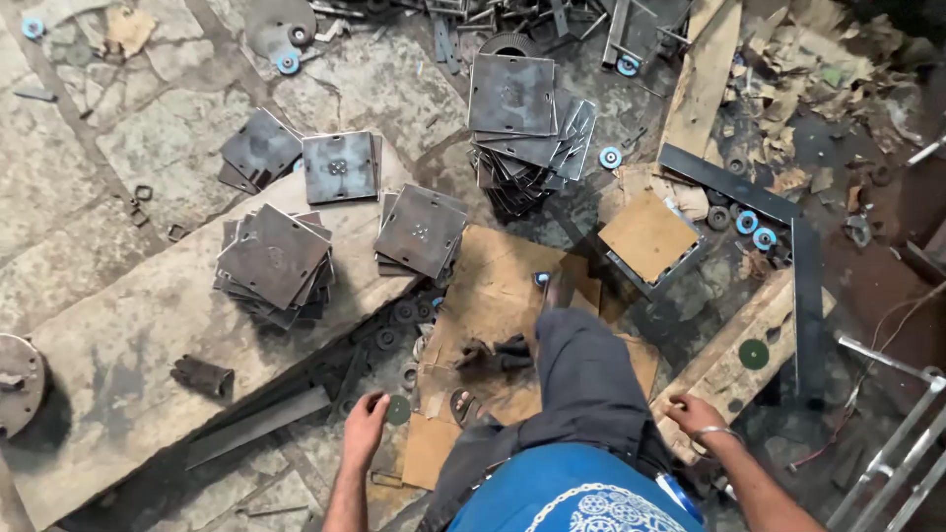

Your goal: The person sits on the workshop floor and stacks square punched metal plates one at a time, picking each plate from the surrounding floor and aligning it onto a growing pile on their lap, then places the finished stack onto a wooden board beside them.

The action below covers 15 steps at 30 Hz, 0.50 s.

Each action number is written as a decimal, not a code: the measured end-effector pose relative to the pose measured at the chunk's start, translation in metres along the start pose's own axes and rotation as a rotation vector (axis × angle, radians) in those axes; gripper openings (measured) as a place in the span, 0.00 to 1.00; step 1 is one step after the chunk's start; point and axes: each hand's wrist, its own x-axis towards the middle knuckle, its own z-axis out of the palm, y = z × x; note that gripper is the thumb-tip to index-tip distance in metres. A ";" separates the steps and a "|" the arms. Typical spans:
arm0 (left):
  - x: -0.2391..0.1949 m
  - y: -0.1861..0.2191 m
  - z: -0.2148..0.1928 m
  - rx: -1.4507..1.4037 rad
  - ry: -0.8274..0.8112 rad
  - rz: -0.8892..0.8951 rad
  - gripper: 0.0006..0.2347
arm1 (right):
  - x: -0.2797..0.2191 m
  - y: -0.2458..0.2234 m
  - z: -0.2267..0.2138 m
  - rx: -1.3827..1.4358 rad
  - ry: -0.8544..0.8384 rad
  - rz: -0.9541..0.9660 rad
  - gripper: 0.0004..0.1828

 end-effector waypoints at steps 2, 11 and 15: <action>0.007 0.002 0.009 -0.026 -0.011 -0.065 0.20 | 0.055 -0.016 -0.020 -0.054 0.014 -0.070 0.30; 0.032 0.015 0.156 -0.128 0.079 -0.393 0.22 | 0.333 -0.208 -0.208 -0.205 -0.018 -0.263 0.28; 0.086 0.133 0.186 0.387 -0.055 -0.157 0.21 | 0.425 -0.296 -0.270 -0.219 -0.021 -0.451 0.26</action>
